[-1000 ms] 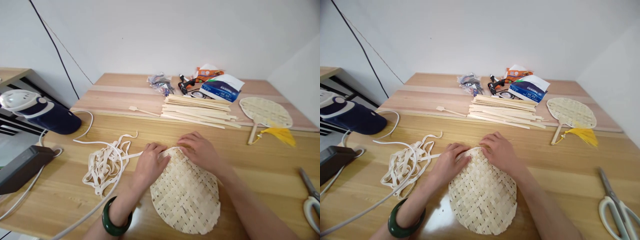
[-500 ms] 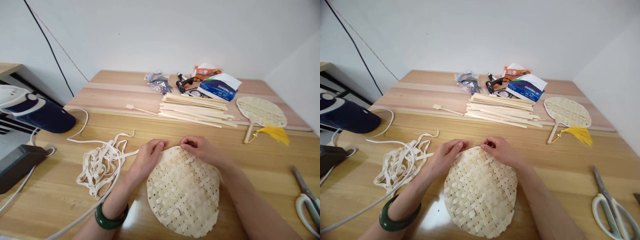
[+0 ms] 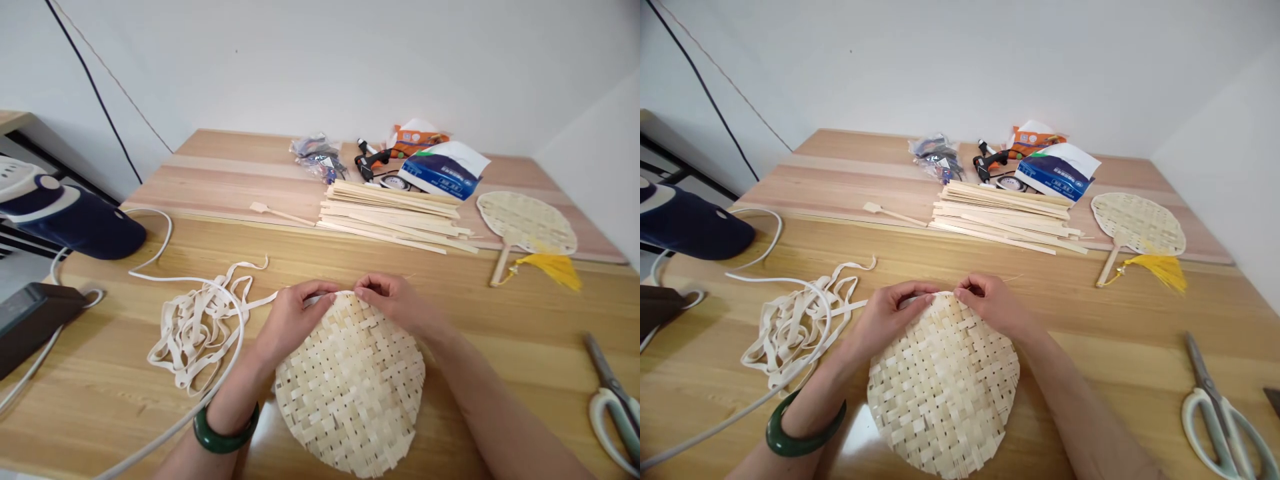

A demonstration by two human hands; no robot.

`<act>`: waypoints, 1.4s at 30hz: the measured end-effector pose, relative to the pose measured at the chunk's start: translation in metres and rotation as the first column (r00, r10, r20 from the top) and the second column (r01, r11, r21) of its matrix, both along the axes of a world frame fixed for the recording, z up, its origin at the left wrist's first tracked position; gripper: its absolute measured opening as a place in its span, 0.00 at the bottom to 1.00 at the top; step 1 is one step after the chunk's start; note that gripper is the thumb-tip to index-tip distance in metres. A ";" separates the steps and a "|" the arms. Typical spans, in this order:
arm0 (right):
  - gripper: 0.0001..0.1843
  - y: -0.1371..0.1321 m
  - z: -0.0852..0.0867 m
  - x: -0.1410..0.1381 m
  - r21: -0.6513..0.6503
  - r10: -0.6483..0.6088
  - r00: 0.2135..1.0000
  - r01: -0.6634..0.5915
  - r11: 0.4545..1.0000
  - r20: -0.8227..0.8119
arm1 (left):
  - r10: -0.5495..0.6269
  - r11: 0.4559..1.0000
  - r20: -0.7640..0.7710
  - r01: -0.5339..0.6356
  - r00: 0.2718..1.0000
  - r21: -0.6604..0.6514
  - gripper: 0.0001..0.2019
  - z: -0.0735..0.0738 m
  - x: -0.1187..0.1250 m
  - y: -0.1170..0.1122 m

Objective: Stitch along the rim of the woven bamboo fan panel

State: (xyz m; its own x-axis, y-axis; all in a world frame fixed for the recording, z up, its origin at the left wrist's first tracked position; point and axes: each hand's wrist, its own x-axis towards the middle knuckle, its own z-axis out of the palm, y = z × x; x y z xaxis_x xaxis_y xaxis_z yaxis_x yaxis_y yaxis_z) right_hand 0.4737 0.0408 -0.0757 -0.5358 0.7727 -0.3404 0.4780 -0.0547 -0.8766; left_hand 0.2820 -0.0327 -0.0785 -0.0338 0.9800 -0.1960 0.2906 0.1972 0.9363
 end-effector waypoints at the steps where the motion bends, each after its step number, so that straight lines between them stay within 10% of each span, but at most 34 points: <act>1: 0.13 -0.001 0.001 -0.001 0.009 0.007 1.000 -0.007 1.000 0.008 | -0.001 1.000 0.000 0.001 1.000 0.003 0.12 -0.002 0.000 0.000; 28: 0.12 -0.003 0.004 -0.004 0.025 0.076 0.996 -0.077 0.997 0.041 | -0.076 0.994 0.050 0.080 0.996 -0.074 0.14 -0.011 -0.016 0.003; 42: 0.12 -0.002 0.002 -0.003 0.035 0.076 0.996 -0.077 0.996 0.035 | -0.075 0.940 -0.286 0.164 0.955 0.301 0.09 -0.005 -0.019 0.001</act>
State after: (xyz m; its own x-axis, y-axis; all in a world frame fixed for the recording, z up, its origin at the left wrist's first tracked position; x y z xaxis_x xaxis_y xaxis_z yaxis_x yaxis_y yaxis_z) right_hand 0.4709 0.0384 -0.0735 -0.5824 0.7422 -0.3317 0.5092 0.0150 -0.8605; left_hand 0.2629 -0.0313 -0.0840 0.0799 0.9888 0.1262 0.5404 -0.1494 0.8281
